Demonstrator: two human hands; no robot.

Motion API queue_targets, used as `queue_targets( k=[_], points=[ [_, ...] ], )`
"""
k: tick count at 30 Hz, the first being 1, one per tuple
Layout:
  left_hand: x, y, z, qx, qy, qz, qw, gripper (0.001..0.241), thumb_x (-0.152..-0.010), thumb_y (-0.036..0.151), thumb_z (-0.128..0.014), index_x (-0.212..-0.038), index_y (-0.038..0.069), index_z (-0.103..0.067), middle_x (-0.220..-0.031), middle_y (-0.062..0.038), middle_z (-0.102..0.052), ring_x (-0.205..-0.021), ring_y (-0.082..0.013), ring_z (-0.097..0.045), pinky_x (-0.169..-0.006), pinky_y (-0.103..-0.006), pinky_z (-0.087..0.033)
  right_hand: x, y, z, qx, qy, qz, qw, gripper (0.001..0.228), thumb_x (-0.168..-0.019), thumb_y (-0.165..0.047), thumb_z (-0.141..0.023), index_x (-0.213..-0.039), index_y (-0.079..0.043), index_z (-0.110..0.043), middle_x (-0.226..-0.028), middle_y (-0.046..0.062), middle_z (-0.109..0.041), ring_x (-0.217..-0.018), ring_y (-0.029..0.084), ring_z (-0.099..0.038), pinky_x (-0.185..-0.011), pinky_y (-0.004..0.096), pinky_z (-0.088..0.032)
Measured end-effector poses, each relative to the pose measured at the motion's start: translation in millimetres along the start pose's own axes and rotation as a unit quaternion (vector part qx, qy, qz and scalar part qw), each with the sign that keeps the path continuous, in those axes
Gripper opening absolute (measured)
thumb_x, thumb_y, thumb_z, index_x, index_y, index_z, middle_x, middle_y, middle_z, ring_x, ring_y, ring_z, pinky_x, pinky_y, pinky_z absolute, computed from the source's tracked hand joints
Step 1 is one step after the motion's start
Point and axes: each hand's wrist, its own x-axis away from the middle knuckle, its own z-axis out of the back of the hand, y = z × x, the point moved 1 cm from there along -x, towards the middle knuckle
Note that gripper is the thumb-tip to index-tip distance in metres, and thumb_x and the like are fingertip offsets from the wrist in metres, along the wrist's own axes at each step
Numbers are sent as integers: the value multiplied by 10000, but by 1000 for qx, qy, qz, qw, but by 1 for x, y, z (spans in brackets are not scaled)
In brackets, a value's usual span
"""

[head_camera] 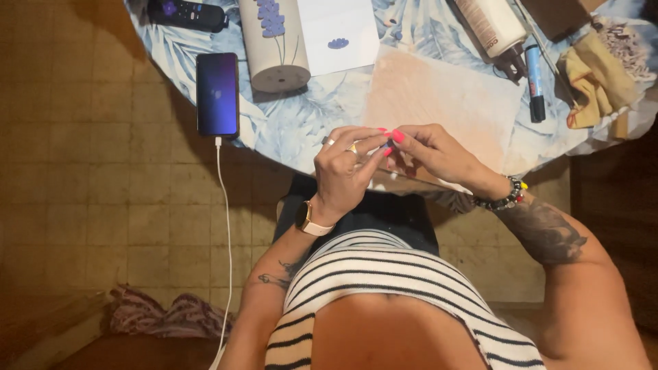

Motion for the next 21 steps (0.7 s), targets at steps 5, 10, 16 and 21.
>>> queue_targets(
  k=[5, 10, 16, 21],
  points=[
    [10, 0, -5, -57, 8, -13, 998, 225, -740, 184, -671, -911, 72, -578, -874, -44, -588, -833, -240, -586, -699, -313, -482, 1, -1, 4, 12, -9, 11, 1000, 269, -887, -201, -468, -714, -25, -574, -466, 40, -463, -443, 106, -480, -433, 199, -403],
    [28, 5, -20, -112, -39, -66, 991, 278, -674, 212, -700, -806, 20, -548, -831, -112, -523, -825, -305, -565, -711, -383, -470, 0, 20, 24, 76, 12, 15, 997, 256, -885, -233, -485, -746, -52, -601, -480, 14, -436, -462, 94, -452, -458, 197, -392],
    [42, 5, -34, -247, -318, -36, 915, 562, -698, 582, -523, -1107, 196, -523, -1203, -119, -438, -1187, -291, -332, -965, -570, -63, 17, 41, 52, 526, 38, 105, 843, 160, -878, -199, -455, -838, -63, -528, -685, 142, -512, -656, 339, -550, -567, 404, -467],
    [31, 11, -30, -261, -371, -20, 891, 647, -681, 596, -530, -1196, 209, -472, -1265, -131, -414, -1193, -313, -365, -928, -683, 10, 66, 58, 64, 707, 57, 87, 700, 136, -818, -281, -454, -755, -162, -473, -655, 18, -429, -681, 209, -534, -563, 306, -463]
  ],
)
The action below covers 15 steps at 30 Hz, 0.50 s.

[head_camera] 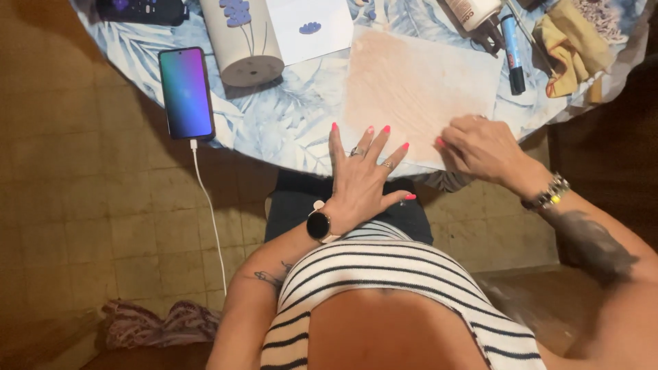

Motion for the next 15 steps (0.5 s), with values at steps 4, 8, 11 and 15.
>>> queue_targets(
  k=[4, 8, 11, 15],
  points=[
    [-1, -3, -3, 0, 12, -14, 1000, 670, -665, 595, -547, -1191, 185, -475, -1235, -148, -440, -1171, -324, -389, -944, -676, -3, -1, 10, -31, -5, 11, -2, 1000, 118, -800, -287, -456, -733, -190, -454, -650, -35, -401, -692, 160, -527, -572, 255, -446],
    [3, -5, -11, -11, -4, -14, 1000, 705, -646, 588, -583, -1215, 198, -438, -1266, -151, -397, -1197, -333, -346, -957, -674, -19, -76, -4, -32, -51, 116, 61, 990, 108, -805, -237, -496, -750, -150, -468, -668, 25, -410, -677, 230, -515, -552, 331, -424],
    [0, -4, -11, -63, -3, -14, 998, 715, -656, 624, -534, -1238, 227, -411, -1292, -130, -372, -1204, -318, -333, -959, -651, -75, -133, -12, -17, -85, 156, 90, 980, 161, -836, -165, -476, -694, -98, -441, -630, 49, -405, -567, 242, -441, -469, 351, -344],
    [-2, -4, -11, -124, -23, -7, 992, 728, -672, 692, -447, -1260, 268, -384, -1308, -100, -361, -1201, -283, -340, -950, -634, -106, -131, -14, -6, -96, 92, 90, 987, 259, -882, -130, -385, -627, -82, -378, -566, 49, -381, -460, 206, -329, -409, 320, -262]
  ],
)
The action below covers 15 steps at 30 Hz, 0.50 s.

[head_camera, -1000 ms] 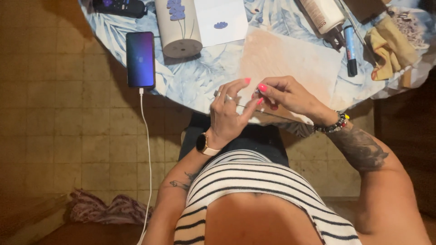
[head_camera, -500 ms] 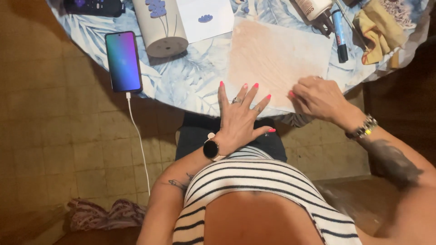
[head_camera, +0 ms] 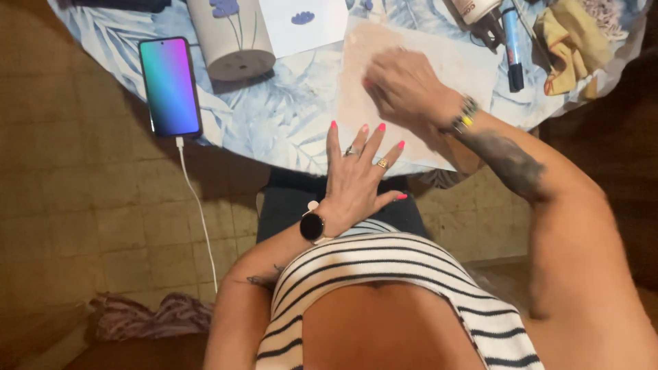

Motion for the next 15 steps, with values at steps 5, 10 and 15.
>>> queue_targets(
  k=[5, 10, 15],
  points=[
    [1, -2, 4, 90, 17, -7, 996, 693, -647, 567, -602, -1213, 200, -444, -1259, -150, -397, -1179, -336, -367, -952, -675, -43, 117, 12, 3, 61, 4, 6, 998, 116, -791, -220, -475, -703, -146, -460, -645, 31, -425, -639, 238, -512, -534, 333, -406],
    [3, -1, 3, 87, 32, -14, 996, 702, -649, 565, -603, -1216, 185, -440, -1257, -163, -393, -1182, -350, -361, -951, -680, -55, 123, 8, 5, 48, -25, -41, 998, 129, -778, -210, -486, -680, -130, -464, -615, 41, -430, -635, 243, -526, -545, 322, -416],
    [3, 0, 2, 90, 24, -7, 996, 682, -646, 554, -605, -1200, 189, -446, -1236, -150, -404, -1174, -335, -372, -965, -666, -60, 10, 3, -23, 33, 88, 25, 995, 150, -819, -215, -499, -708, -123, -458, -656, 55, -432, -639, 261, -505, -516, 367, -401]
  ],
)
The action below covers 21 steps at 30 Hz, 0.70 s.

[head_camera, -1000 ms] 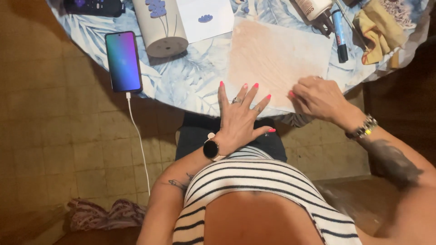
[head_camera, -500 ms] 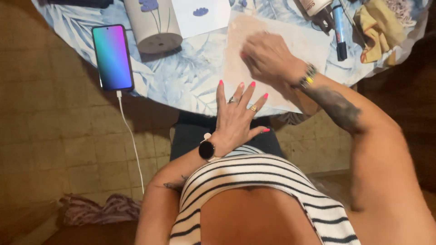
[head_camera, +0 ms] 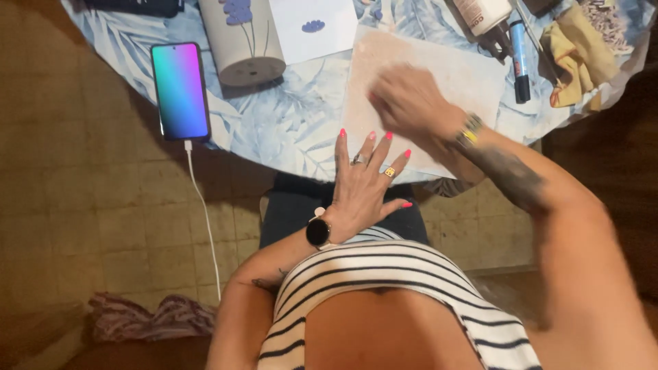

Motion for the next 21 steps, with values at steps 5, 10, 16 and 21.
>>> queue_targets(
  k=[5, 10, 16, 21],
  points=[
    [-1, 1, -6, -5, -2, 6, 1000, 708, -636, 572, -606, -1210, 194, -435, -1249, -152, -387, -1182, -340, -354, -958, -673, -63, 11, 7, 5, -2, -17, 19, 1000, 156, -826, -221, -469, -704, -125, -451, -649, 41, -415, -623, 252, -500, -523, 346, -393],
    [-1, -1, -1, 4, 5, -7, 1000, 703, -635, 556, -619, -1201, 177, -445, -1229, -164, -408, -1156, -349, -384, -956, -674, -84, 109, 2, 54, -3, -120, -5, 993, 145, -797, -228, -467, -693, -127, -462, -631, 54, -440, -617, 262, -512, -529, 345, -406],
    [-1, -1, 0, -4, 7, -9, 1000, 686, -656, 561, -595, -1194, 161, -452, -1218, -178, -407, -1150, -360, -381, -945, -682, -71, 75, 1, 30, 2, -106, -20, 994, 136, -813, -243, -460, -728, -136, -466, -667, 43, -460, -648, 243, -523, -557, 334, -421],
    [-3, 1, -6, -74, 1, 7, 997, 734, -641, 666, -511, -1226, 232, -421, -1264, -133, -389, -1165, -318, -369, -946, -621, -156, -40, -6, 3, 0, -81, -30, 996, 289, -883, -187, -422, -617, -74, -405, -572, 40, -416, -455, 205, -379, -399, 329, -290]
  ],
)
